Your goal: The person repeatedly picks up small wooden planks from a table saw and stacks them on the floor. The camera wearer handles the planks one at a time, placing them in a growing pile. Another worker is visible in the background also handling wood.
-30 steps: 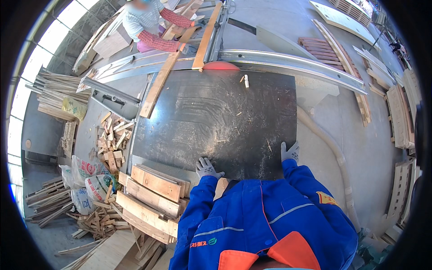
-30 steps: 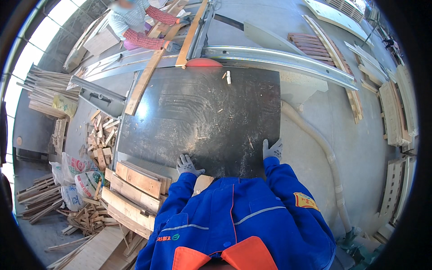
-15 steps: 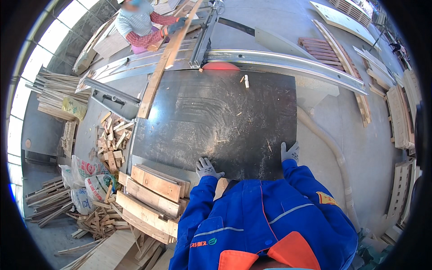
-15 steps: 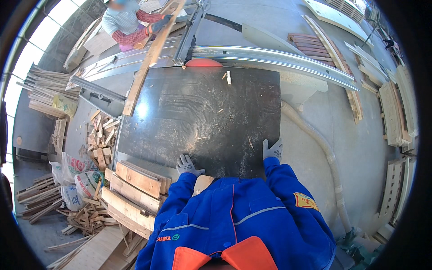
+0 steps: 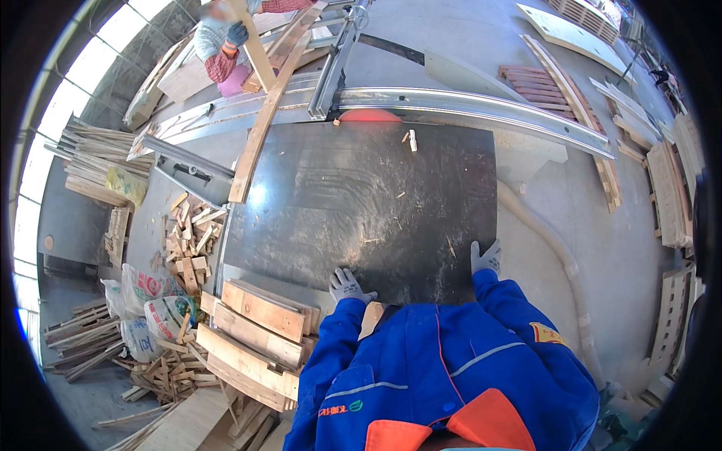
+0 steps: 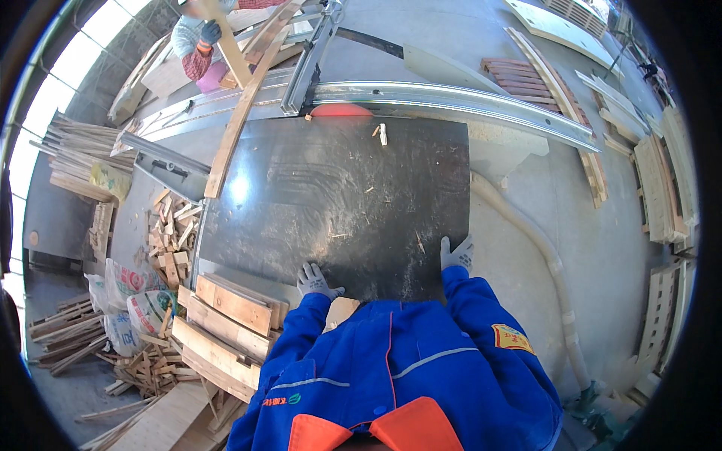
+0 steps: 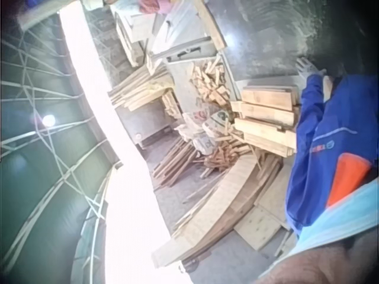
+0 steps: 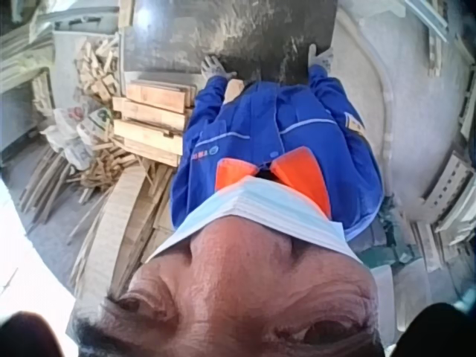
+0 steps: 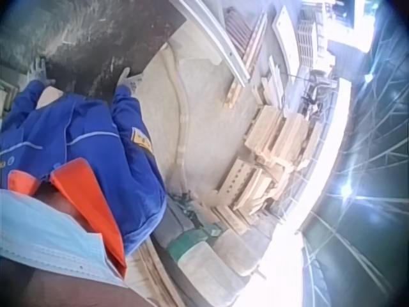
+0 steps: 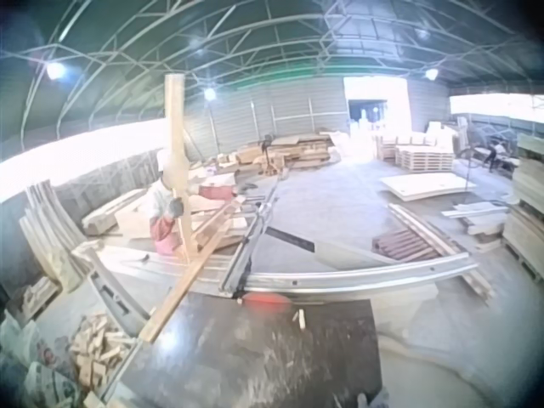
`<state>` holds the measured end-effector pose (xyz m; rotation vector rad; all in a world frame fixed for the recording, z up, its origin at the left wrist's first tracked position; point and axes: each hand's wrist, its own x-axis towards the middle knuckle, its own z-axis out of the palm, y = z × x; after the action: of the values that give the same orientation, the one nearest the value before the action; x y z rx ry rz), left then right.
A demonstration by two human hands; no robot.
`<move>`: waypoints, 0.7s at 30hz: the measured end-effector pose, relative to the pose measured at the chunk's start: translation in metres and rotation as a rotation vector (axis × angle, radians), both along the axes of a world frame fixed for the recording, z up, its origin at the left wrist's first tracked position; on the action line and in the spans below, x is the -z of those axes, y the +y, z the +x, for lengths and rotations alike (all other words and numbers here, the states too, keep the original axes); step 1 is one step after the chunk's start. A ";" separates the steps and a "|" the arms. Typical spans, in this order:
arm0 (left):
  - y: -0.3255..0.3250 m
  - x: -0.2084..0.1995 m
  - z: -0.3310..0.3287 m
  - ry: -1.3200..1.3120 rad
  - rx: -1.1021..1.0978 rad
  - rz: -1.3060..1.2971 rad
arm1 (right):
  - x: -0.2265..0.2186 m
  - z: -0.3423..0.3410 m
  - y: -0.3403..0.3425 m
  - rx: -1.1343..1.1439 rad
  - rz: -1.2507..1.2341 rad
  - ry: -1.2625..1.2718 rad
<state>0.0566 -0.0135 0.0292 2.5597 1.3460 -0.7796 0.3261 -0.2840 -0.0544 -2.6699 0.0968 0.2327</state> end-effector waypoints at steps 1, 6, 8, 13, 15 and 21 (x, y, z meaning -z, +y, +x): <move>0.000 -0.002 0.001 0.005 -0.002 -0.007 | -0.001 0.000 0.000 0.000 0.003 0.005; 0.002 0.001 0.001 0.044 -0.007 -0.026 | -0.003 0.000 0.000 -0.025 -0.006 -0.045; 0.002 0.001 0.002 0.047 -0.009 -0.031 | -0.004 0.000 -0.001 -0.015 0.003 -0.020; 0.002 0.003 0.000 0.033 -0.011 -0.027 | -0.009 -0.001 0.000 -0.022 -0.002 -0.004; 0.001 0.003 0.000 0.024 -0.005 -0.018 | -0.006 0.000 0.000 -0.023 -0.020 0.018; 0.002 0.006 -0.002 0.010 0.000 -0.006 | -0.003 0.000 -0.001 -0.024 -0.021 -0.002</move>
<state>0.0546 -0.0118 0.0234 2.5545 1.3446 -0.7962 0.3266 -0.2849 -0.0515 -2.6937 0.0662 0.2377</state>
